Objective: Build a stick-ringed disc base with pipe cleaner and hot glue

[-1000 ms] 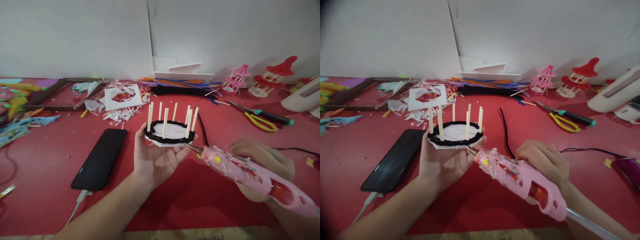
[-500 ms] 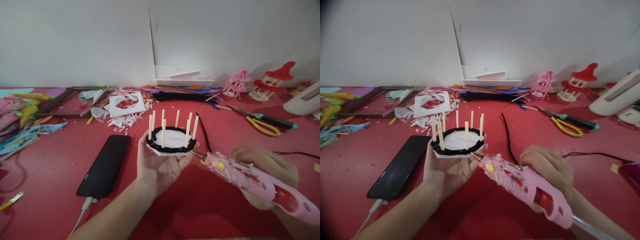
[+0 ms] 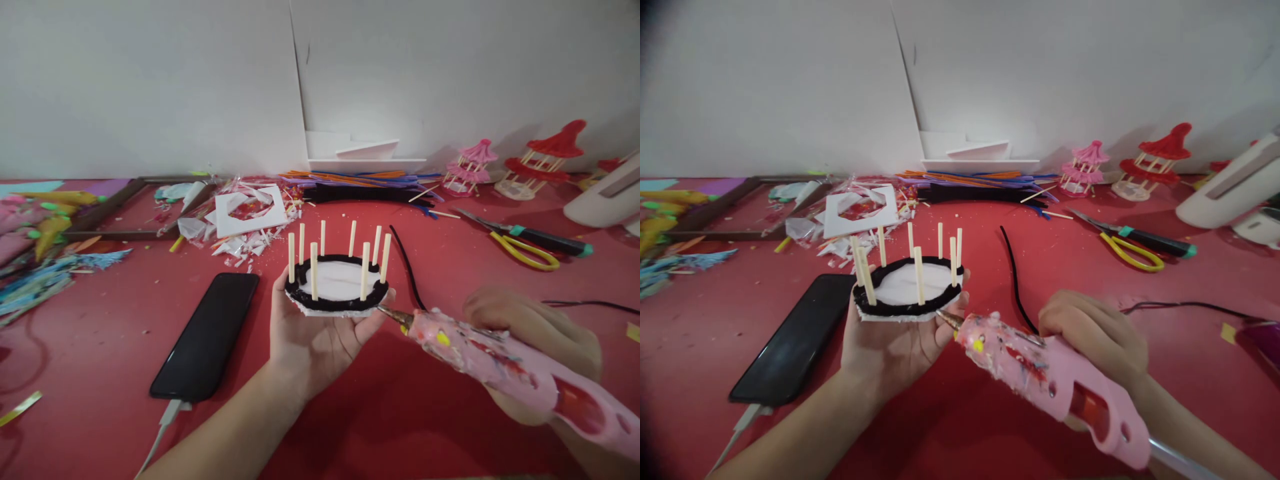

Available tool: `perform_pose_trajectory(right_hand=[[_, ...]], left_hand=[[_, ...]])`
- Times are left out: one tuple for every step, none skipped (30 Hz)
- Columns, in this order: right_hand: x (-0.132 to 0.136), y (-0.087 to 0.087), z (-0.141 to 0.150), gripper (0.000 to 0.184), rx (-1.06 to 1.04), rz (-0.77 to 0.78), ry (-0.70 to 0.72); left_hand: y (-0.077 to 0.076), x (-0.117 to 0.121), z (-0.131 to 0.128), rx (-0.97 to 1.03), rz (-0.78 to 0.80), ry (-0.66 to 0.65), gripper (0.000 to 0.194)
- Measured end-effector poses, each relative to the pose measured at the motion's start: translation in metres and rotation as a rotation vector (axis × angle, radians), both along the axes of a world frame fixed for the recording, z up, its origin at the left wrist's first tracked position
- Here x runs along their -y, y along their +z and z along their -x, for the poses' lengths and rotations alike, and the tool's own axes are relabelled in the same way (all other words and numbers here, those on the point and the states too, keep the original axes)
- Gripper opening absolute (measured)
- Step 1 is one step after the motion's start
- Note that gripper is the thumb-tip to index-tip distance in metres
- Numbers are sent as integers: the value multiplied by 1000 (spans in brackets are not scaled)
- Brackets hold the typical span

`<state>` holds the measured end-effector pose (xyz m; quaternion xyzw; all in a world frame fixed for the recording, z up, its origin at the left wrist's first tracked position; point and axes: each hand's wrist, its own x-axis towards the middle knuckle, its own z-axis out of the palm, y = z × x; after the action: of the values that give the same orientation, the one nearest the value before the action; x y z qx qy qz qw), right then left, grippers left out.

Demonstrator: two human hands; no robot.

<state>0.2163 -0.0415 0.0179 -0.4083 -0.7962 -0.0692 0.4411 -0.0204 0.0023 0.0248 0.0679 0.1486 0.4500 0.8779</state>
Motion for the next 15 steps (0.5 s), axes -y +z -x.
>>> perform_pose_trajectory(right_hand=[[1, 1, 1, 12, -11, 12, -6], [2, 2, 2, 12, -20, 15, -13], [2, 2, 3, 13, -27, 5, -20], [3, 2, 4, 15, -30, -19, -24], [3, 1, 5, 17, -30, -50, -22], [2, -1, 5, 18, -27, -73, -21], [1, -2, 5, 18, -23, -89, -16], [1, -3, 4, 18, -19, -96, -11], [0, -4, 4, 18, -19, -99, -7], [-1, -5, 3, 19, -19, -100, -5], [-1, -5, 3, 19, -19, -99, -5], [-1, -4, 3, 19, -17, -96, -7], [-1, -4, 3, 18, -13, -92, -8], [-1, -3, 3, 17, -5, -89, -9], [0, -2, 3, 16, 5, -87, -12]], left_hand=[[-1, 0, 0, 9, -15, -5, 86], [-1, 0, 0, 19, -31, -12, 85], [-2, 0, 0, 30, -45, -16, 84], [-2, 0, 0, 41, -59, -17, 83], [-3, 0, 1, 52, -70, -19, 82], [-4, 0, 1, 59, -79, -21, 81], [-4, 0, 1, 62, -84, -23, 81], [-4, 0, 1, 61, -91, -24, 80], [-5, 0, 1, 56, -96, -23, 80], [-5, 0, 1, 48, -99, -22, 80], [-5, 0, 1, 39, -99, -23, 80], [-5, 0, 1, 31, -97, -23, 81], [-4, 0, 1, 27, -91, -25, 80], [-4, 0, 1, 24, -84, -26, 80], [-4, 0, 1, 22, -76, -28, 79]])
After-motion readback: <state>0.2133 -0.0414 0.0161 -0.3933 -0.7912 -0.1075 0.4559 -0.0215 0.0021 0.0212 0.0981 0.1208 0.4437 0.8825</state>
